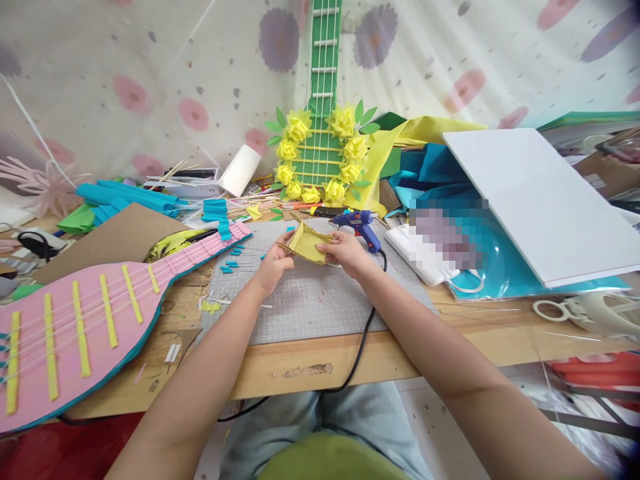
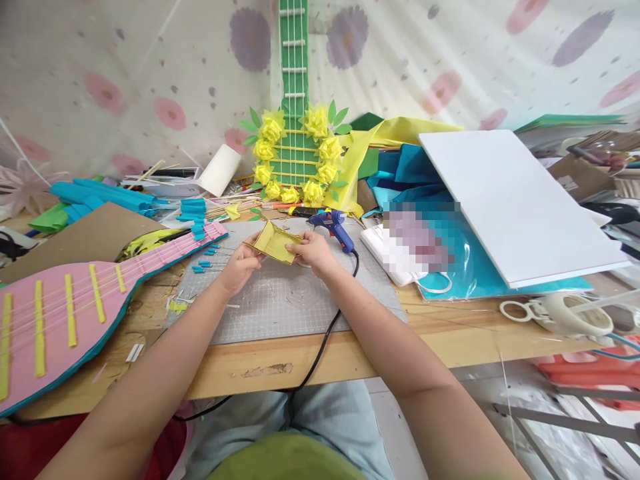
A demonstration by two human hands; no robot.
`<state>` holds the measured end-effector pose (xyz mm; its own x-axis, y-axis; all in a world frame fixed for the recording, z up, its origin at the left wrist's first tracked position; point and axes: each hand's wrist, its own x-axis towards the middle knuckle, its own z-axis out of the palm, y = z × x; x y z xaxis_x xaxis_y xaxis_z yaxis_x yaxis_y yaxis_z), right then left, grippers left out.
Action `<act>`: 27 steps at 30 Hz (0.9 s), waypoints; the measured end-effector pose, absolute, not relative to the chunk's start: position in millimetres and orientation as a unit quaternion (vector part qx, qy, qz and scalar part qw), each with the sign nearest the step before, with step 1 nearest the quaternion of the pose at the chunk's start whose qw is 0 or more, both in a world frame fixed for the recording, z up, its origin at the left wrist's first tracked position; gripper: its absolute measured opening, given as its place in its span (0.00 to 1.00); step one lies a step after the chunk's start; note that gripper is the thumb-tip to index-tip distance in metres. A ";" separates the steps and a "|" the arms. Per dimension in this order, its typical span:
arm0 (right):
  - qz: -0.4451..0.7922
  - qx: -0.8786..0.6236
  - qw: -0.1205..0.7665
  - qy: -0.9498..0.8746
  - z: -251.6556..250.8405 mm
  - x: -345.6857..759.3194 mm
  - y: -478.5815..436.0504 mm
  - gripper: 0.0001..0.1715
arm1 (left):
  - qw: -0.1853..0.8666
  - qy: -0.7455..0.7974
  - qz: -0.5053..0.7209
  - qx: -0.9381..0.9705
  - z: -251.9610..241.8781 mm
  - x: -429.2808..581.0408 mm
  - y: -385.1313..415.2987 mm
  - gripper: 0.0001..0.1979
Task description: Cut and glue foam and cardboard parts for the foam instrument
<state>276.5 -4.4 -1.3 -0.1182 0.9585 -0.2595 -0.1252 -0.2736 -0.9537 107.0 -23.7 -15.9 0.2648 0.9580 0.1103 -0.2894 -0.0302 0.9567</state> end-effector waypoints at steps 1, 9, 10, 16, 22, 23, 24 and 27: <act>0.621 -0.503 0.433 -0.417 -1.3 276.2 -4.4 0.16 | 0.613 0.330 0.510 0.506 -16.4 106.7 -23.4 0.40; 0.620 -0.497 0.434 -0.425 -1.7 277.8 -2.8 0.17 | 0.604 0.314 0.514 0.522 -14.7 108.0 -25.5 0.43; 0.623 -0.491 0.438 -0.423 -1.7 278.4 -2.6 0.18 | 0.600 0.310 0.517 0.526 -14.8 108.8 -25.9 0.44; 0.643 -0.473 0.436 -0.415 -0.9 279.2 -3.8 0.19 | 0.566 0.315 0.519 0.557 -21.3 110.2 -24.7 0.48; 0.642 -0.484 0.430 -0.411 2.8 277.3 -5.0 0.15 | 0.545 0.337 0.503 0.580 -20.2 109.0 -25.0 0.50; 0.640 -0.487 0.429 -0.410 3.2 277.1 -5.0 0.15 | 0.538 0.341 0.502 0.585 -19.6 109.4 -25.3 0.50; 0.639 -0.490 0.430 -0.409 3.5 277.1 -4.9 0.15 | 0.531 0.344 0.500 0.591 -19.2 109.8 -25.6 0.50; 0.635 -0.494 0.432 -0.408 2.7 277.4 -4.6 0.15 | 0.526 0.348 0.494 0.599 -19.5 110.4 -25.6 0.50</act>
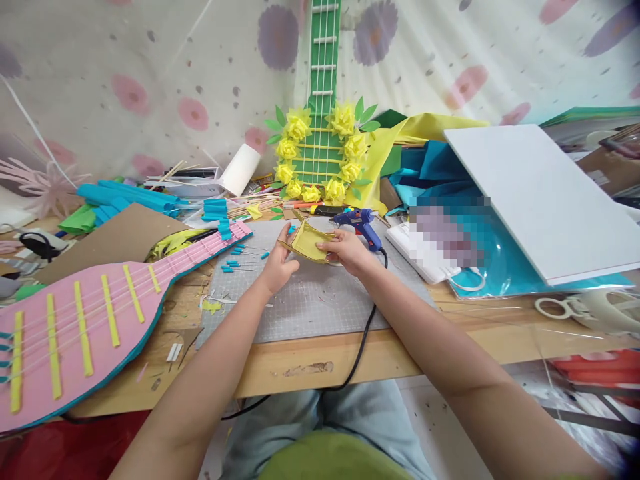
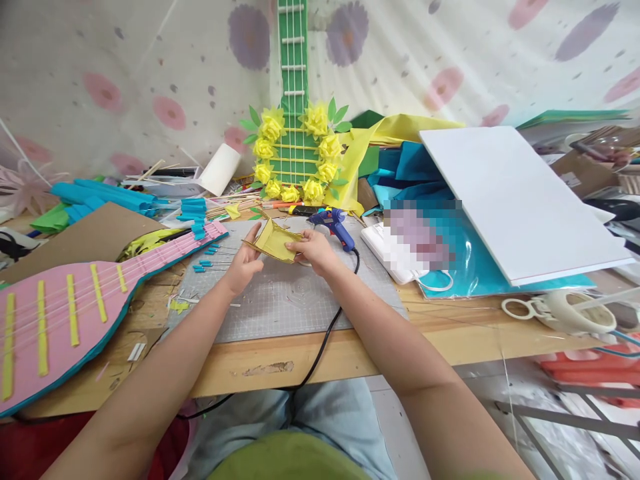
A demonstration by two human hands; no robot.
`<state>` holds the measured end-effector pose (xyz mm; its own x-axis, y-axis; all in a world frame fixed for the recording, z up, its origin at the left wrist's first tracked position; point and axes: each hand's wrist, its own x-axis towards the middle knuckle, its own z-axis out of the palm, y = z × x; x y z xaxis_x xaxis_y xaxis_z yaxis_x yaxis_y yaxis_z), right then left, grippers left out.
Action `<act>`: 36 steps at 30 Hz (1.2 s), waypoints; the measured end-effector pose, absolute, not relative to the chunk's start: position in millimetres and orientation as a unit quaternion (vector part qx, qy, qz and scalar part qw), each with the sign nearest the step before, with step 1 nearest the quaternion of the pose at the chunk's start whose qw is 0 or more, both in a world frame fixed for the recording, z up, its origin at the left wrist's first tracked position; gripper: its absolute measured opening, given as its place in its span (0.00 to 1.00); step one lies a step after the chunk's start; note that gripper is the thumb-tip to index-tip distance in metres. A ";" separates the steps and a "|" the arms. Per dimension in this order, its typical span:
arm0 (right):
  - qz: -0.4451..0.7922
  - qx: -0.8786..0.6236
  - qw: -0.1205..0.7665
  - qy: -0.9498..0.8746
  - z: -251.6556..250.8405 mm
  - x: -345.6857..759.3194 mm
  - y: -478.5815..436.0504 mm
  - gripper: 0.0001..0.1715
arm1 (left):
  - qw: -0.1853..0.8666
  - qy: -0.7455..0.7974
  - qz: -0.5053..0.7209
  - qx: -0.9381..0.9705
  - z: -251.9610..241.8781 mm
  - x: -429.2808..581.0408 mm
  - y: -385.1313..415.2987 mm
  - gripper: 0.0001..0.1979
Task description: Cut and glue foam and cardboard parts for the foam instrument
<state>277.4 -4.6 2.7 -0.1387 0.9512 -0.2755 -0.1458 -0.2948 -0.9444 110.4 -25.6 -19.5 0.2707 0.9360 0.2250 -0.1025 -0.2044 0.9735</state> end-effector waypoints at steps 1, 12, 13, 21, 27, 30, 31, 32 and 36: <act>0.636 -0.493 0.432 -0.407 2.1 277.4 -4.5 0.15 | 0.531 0.347 0.491 0.598 -19.9 110.2 -25.3 0.50; 0.648 -0.456 0.482 -0.375 -5.7 276.5 0.2 0.14 | 0.554 0.336 0.518 0.559 -16.0 107.7 -25.8 0.54; 0.645 -0.459 0.487 -0.370 -5.7 277.4 1.0 0.14 | 0.557 0.332 0.513 0.562 -15.1 108.3 -26.6 0.54; 0.638 -0.469 0.493 -0.359 -7.9 278.4 3.8 0.15 | 0.584 0.308 0.497 0.562 -9.3 111.8 -30.7 0.53; 0.631 -0.482 0.489 -0.361 -8.1 278.3 4.0 0.16 | 0.584 0.323 0.494 0.557 -9.5 111.2 -31.4 0.52; 0.624 -0.486 0.487 -0.369 -7.5 276.9 2.1 0.16 | 0.572 0.339 0.502 0.553 -12.7 111.6 -29.9 0.49; 0.620 -0.487 0.489 -0.375 -7.6 275.7 1.2 0.15 | 0.564 0.350 0.512 0.545 -14.1 112.0 -29.0 0.47; 0.614 -0.486 0.490 -0.381 -7.8 274.2 0.0 0.15 | 0.553 0.365 0.525 0.535 -15.5 112.6 -27.9 0.44; 0.610 -0.482 0.491 -0.393 -9.0 266.3 -5.9 0.14 | 0.489 0.438 0.584 0.477 -19.1 114.9 -23.0 0.35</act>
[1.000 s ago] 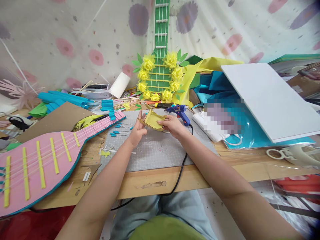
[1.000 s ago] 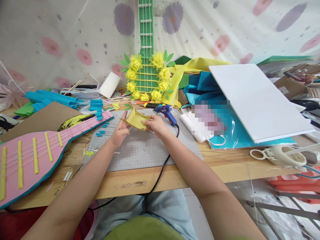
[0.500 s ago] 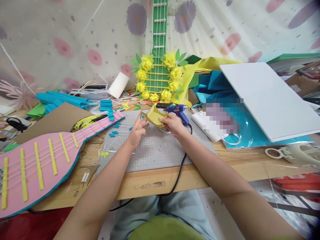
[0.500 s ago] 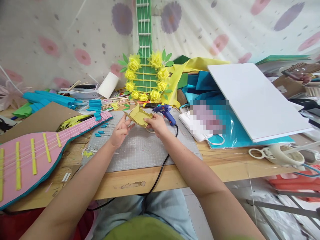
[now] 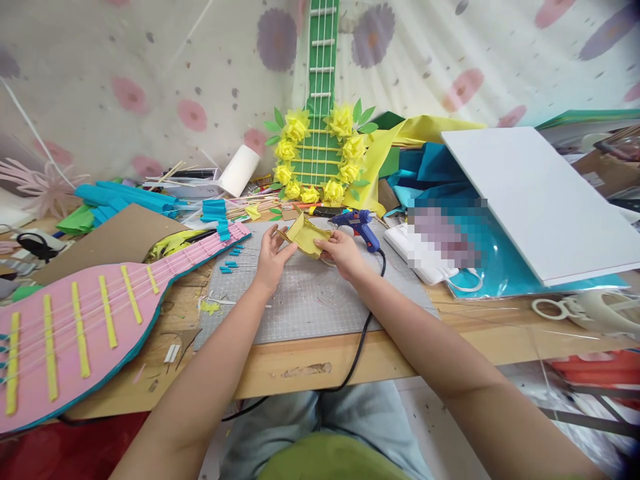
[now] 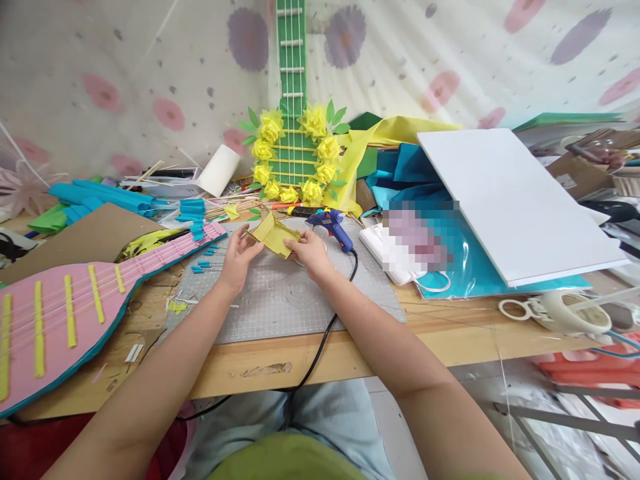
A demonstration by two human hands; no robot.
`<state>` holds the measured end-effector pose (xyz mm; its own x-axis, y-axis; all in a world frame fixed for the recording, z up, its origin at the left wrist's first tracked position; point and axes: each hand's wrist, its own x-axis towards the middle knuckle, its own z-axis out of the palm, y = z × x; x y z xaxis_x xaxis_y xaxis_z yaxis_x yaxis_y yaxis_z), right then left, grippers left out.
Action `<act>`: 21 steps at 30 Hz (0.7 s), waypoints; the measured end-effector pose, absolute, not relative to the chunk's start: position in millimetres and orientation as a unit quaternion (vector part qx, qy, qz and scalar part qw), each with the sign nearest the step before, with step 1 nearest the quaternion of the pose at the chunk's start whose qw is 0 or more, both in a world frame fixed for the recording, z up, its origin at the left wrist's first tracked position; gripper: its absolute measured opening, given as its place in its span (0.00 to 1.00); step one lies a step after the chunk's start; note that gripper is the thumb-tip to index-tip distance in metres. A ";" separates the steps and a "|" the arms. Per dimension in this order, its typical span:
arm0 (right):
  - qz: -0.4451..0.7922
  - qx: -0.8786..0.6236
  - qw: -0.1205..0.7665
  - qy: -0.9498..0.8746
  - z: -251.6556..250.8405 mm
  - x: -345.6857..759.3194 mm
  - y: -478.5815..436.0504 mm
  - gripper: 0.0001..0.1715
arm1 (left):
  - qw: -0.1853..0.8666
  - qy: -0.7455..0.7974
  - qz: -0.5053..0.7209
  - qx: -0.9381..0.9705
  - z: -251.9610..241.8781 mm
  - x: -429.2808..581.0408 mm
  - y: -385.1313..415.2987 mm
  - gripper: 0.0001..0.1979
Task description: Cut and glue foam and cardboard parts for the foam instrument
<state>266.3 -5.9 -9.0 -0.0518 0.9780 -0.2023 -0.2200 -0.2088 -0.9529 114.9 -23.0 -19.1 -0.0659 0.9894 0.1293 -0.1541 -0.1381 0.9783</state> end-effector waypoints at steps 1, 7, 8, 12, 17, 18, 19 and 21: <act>0.616 -0.480 0.486 -0.393 -9.0 264.8 -7.6 0.15 | 0.481 0.455 0.592 0.458 -19.3 115.1 -21.9 0.32; 0.640 -0.475 0.327 -0.507 -5.3 268.3 -14.2 0.21 | 0.450 0.528 0.607 0.389 -18.1 107.6 -18.1 0.17; 0.613 -0.489 0.314 -0.535 -4.6 270.8 -13.6 0.21 | 0.452 0.529 0.601 0.394 -18.2 104.6 -17.5 0.17; 0.448 -0.539 0.378 -0.605 -3.9 279.7 -7.0 0.22 | 0.477 0.520 0.546 0.452 -19.8 93.8 -15.4 0.17; 0.417 -0.480 0.449 -0.627 -9.6 279.6 -1.8 0.22 | 0.496 0.471 0.487 0.543 -22.2 95.2 -16.9 0.16; 0.424 -0.475 0.449 -0.628 -11.3 278.4 -1.8 0.21 | 0.494 0.467 0.487 0.549 -22.5 97.0 -17.4 0.16; 0.425 -0.473 0.447 -0.629 -13.0 277.1 -2.0 0.19 | 0.488 0.466 0.490 0.552 -22.6 98.8 -17.8 0.16; 0.413 -0.477 0.445 -0.635 -15.6 274.9 -2.6 0.16 | 0.474 0.471 0.501 0.551 -23.1 101.8 -18.1 0.16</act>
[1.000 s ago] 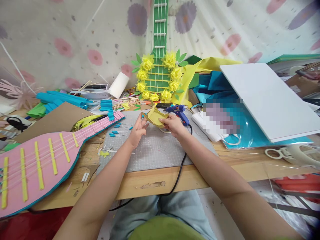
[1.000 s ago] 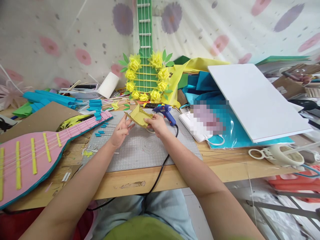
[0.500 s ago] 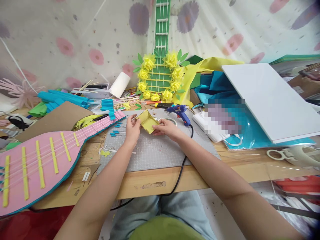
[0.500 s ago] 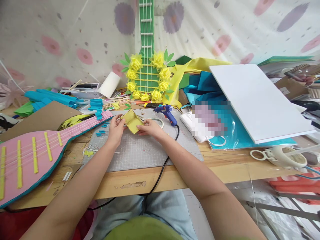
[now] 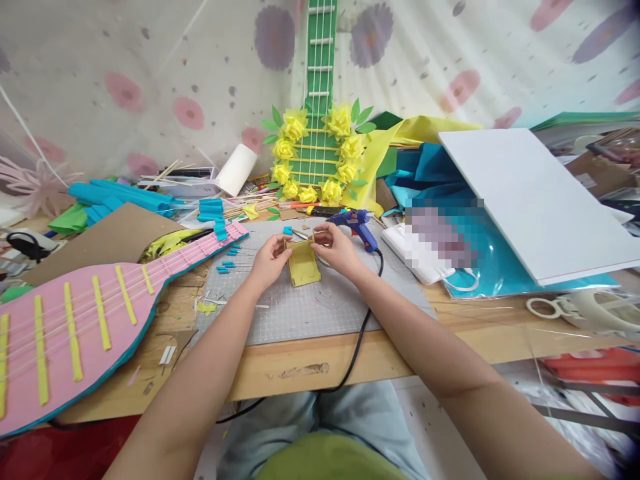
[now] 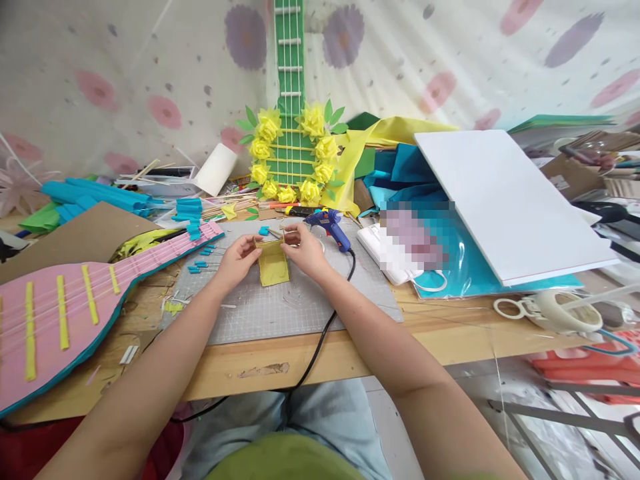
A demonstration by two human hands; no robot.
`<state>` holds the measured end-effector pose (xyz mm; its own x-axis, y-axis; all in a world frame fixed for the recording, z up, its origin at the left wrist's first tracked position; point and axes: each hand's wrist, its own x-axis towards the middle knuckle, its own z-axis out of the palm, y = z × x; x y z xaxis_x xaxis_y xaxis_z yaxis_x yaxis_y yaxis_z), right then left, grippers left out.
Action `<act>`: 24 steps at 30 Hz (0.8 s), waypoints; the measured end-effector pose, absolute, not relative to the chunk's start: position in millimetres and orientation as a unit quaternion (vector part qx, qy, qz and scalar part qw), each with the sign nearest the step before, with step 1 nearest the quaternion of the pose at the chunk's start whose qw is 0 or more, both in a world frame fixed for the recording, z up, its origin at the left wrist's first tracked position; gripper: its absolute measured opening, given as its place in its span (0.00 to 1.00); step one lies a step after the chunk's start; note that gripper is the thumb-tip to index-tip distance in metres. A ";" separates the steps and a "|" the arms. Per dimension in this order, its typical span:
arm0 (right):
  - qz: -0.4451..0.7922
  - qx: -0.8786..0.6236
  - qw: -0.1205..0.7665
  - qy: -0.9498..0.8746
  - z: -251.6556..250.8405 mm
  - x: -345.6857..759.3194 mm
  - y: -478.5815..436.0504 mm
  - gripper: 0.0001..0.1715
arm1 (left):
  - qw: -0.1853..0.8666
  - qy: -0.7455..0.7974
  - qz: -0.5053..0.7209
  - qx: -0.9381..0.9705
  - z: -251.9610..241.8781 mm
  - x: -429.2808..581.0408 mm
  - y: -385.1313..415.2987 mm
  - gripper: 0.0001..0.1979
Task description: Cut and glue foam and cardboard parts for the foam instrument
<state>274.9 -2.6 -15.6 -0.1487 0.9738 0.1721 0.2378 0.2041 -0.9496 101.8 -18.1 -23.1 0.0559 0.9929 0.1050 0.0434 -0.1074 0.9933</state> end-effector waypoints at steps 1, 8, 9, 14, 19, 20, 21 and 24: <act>0.402 -0.480 0.446 -0.639 -16.3 274.0 -3.2 0.15 | 0.469 0.475 0.504 0.548 -23.6 102.8 -18.0 0.16; 0.325 -0.533 0.416 -0.661 -11.2 269.2 -7.7 0.13 | 0.459 0.501 0.515 0.522 -30.7 107.7 -16.0 0.16; 0.319 -0.539 0.411 -0.663 -10.8 268.7 -7.8 0.13 | 0.461 0.501 0.514 0.522 -31.2 108.3 -16.0 0.16; 0.298 -0.552 0.409 -0.663 -12.7 267.2 -6.4 0.13 | 0.464 0.489 0.508 0.536 -29.6 109.1 -16.8 0.20; 0.265 -0.570 0.395 -0.670 -13.9 264.5 -5.3 0.13 | 0.450 0.513 0.519 0.515 -30.6 108.2 -16.3 0.17; 0.259 -0.571 0.392 -0.673 -14.0 263.9 -5.3 0.13 | 0.447 0.521 0.519 0.509 -31.2 108.1 -16.2 0.16; 0.254 -0.570 0.391 -0.676 -14.3 263.4 -5.2 0.13 | 0.442 0.528 0.519 0.507 -31.9 108.1 -16.3 0.14; 0.244 -0.565 0.392 -0.683 -15.2 262.4 -5.1 0.13 | 0.423 0.539 0.519 0.511 -33.3 108.5 -16.8 0.12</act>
<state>262.4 -5.1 -15.2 -0.0533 0.9642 0.2598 0.5806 0.2416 -0.7775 108.5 -16.8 -33.3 -0.1196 0.9899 0.0755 0.1121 -0.0621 0.9918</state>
